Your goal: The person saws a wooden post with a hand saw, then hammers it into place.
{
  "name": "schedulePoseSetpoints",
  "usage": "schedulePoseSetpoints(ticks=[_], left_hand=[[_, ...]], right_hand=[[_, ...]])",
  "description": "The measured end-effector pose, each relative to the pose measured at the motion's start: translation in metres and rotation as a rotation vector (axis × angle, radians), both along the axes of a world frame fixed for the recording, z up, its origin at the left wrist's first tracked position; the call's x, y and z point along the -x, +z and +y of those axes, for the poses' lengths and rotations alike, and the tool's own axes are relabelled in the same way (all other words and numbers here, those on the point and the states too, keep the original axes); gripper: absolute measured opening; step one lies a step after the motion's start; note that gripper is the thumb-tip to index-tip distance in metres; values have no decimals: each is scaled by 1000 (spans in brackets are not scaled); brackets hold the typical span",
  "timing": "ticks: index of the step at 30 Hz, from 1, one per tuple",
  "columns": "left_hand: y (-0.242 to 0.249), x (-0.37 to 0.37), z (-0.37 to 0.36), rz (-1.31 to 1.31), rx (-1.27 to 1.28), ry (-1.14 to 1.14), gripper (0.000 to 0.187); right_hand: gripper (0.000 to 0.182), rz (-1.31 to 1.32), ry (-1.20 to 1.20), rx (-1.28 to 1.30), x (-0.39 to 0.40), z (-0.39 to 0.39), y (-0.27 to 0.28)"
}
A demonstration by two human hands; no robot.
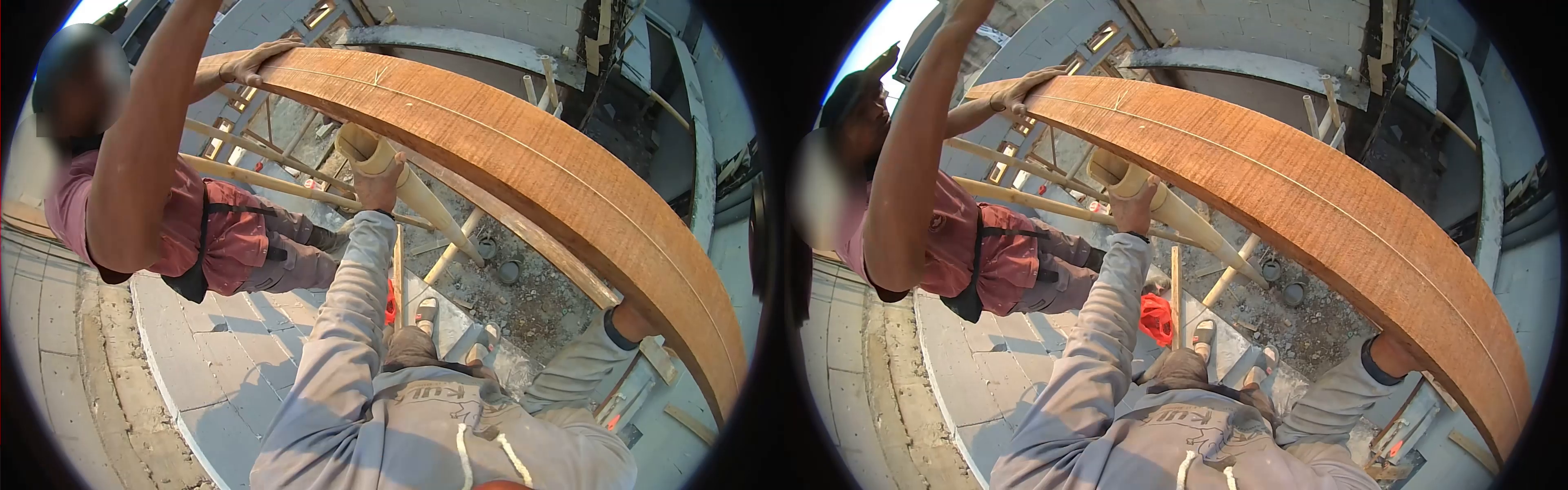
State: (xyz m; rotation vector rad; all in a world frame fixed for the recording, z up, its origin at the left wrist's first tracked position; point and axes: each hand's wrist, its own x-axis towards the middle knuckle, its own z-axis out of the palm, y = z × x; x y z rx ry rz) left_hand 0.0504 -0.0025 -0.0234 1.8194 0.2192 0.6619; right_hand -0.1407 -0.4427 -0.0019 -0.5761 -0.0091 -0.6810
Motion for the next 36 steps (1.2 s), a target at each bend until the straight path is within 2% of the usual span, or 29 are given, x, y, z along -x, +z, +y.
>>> schedulePoseSetpoints(ticks=[2,9,10,12,13,14,18,22,29,36], left_hand=[[1,2,-1,-7,-10,-13,59],[5,1,-3,15,105,-53,64],[4,1,-3,8,106,-48,64],[2,1,-2,-1,110,-33,63],[-5,-9,7,-77,-34,-34,65],[-16,-9,12,-72,-31,-34,65],[-3,0,2,30,38,15,66],[12,7,-6,12,24,7,66],[6,3,-1,65,33,27,66],[6,1,-3,-75,62,-19,67]], right_hand=[[79,82,-65,-2,2,10,8],[82,377,-302,-6,-14,25,38],[82,379,-304,-4,-15,20,29],[79,132,-101,-21,-16,10,13],[78,10,1,-30,-15,6,7],[77,-112,104,-39,-15,2,2],[73,-599,514,-70,-12,-12,-8],[71,-516,452,-30,-10,-18,-9],[70,-476,415,-31,-9,-14,-5],[70,-421,400,-33,-12,-4,7]])
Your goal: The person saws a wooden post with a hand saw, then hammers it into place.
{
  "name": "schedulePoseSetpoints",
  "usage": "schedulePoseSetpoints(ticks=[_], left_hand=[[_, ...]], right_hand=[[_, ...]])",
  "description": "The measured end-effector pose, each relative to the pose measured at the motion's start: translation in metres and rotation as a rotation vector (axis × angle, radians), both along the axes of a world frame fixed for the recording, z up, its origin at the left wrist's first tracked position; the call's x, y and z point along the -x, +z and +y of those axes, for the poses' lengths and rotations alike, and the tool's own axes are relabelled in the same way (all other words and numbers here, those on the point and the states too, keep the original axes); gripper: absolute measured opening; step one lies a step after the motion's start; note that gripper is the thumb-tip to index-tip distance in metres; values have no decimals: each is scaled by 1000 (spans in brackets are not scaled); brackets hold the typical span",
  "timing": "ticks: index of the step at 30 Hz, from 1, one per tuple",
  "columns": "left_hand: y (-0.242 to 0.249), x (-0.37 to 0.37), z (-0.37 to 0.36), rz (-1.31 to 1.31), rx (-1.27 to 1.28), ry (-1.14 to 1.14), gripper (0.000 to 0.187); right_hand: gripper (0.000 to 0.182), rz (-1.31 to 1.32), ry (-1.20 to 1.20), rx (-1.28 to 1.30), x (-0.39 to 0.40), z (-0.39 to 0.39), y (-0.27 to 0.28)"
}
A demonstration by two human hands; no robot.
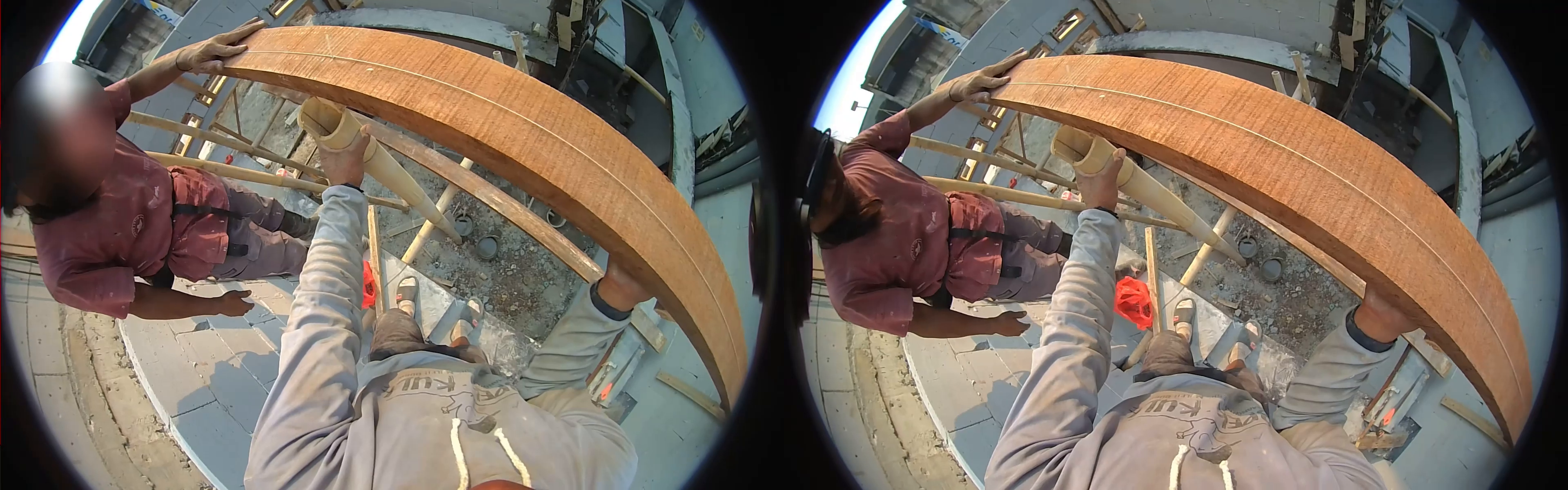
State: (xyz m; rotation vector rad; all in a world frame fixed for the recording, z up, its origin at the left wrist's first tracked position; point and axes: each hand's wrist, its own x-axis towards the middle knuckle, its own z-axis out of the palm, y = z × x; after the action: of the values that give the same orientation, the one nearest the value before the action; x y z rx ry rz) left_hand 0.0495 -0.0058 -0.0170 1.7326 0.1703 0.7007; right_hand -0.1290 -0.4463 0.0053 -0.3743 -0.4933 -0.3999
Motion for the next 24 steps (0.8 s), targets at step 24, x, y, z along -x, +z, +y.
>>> schedulePoseSetpoints(ticks=[24], left_hand=[[-8,-7,4,23,40,-31,67]], right_hand=[[69,-10,57,-30,2,-2,8]])
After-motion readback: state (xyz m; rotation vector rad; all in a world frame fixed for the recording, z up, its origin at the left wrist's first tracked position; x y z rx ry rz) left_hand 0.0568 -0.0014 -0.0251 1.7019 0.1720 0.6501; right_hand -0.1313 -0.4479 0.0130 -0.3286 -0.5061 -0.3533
